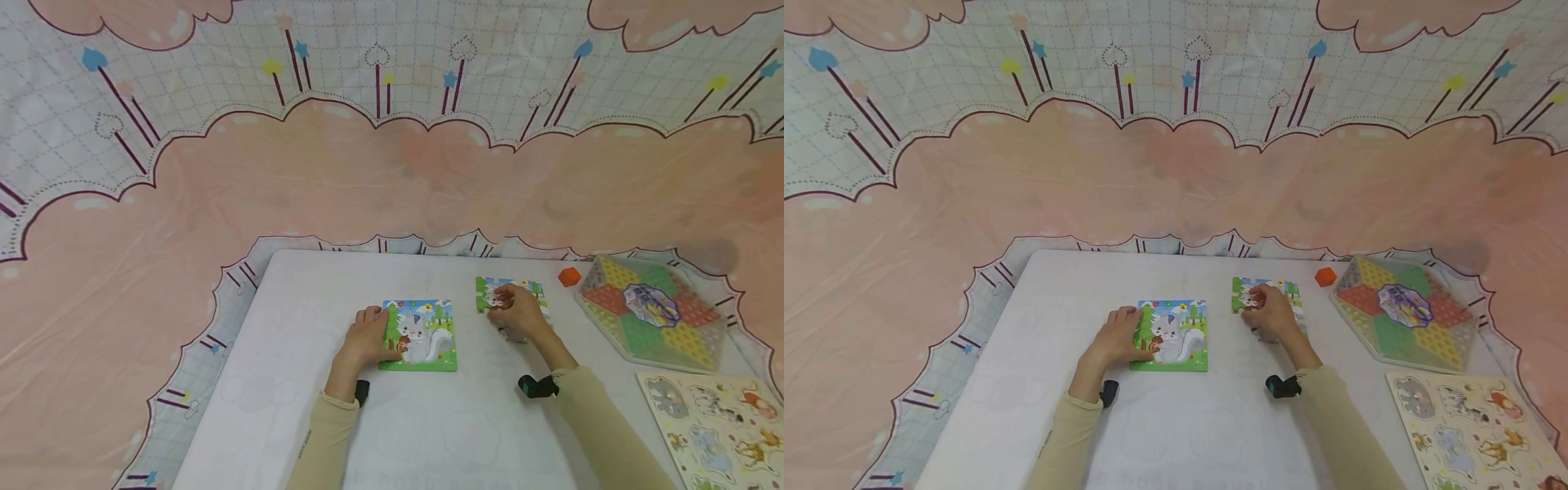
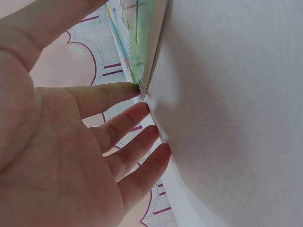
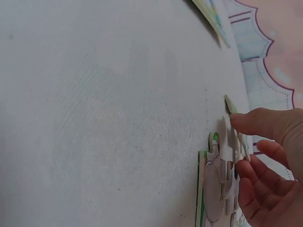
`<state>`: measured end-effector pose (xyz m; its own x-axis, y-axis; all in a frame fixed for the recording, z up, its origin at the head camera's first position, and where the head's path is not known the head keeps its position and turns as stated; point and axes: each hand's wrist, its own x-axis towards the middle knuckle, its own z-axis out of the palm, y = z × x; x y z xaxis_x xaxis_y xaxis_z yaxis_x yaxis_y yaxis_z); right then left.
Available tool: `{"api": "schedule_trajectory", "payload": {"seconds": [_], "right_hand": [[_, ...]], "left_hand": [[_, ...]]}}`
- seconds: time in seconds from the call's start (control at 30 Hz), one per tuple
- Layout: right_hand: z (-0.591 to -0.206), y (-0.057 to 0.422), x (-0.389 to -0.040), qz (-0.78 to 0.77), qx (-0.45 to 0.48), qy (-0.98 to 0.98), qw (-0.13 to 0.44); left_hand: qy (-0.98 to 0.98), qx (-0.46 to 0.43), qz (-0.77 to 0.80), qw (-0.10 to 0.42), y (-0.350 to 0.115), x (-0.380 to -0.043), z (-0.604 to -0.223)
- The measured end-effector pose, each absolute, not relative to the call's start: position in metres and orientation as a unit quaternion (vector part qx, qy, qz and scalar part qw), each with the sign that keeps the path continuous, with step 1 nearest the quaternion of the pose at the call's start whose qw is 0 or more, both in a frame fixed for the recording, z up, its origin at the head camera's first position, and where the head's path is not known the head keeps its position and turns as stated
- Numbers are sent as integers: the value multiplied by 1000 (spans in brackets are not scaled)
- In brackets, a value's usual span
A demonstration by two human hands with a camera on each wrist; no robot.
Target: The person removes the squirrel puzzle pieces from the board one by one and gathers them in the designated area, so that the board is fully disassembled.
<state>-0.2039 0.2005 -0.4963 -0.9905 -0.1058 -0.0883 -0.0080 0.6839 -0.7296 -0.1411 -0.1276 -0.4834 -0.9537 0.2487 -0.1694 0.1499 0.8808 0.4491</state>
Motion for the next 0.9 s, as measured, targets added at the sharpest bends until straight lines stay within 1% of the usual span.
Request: {"api": "schedule_trajectory", "payload": {"seconds": [0.43,0.9], "right_hand": [[-501,204,-202,-341,-89,936,24],[-503,202,-202,-325,-86,942,17]], "left_hand": [[965,104,211,116,-127,-143,-483],[966,101,211,112,-127,-143,-485]]}}
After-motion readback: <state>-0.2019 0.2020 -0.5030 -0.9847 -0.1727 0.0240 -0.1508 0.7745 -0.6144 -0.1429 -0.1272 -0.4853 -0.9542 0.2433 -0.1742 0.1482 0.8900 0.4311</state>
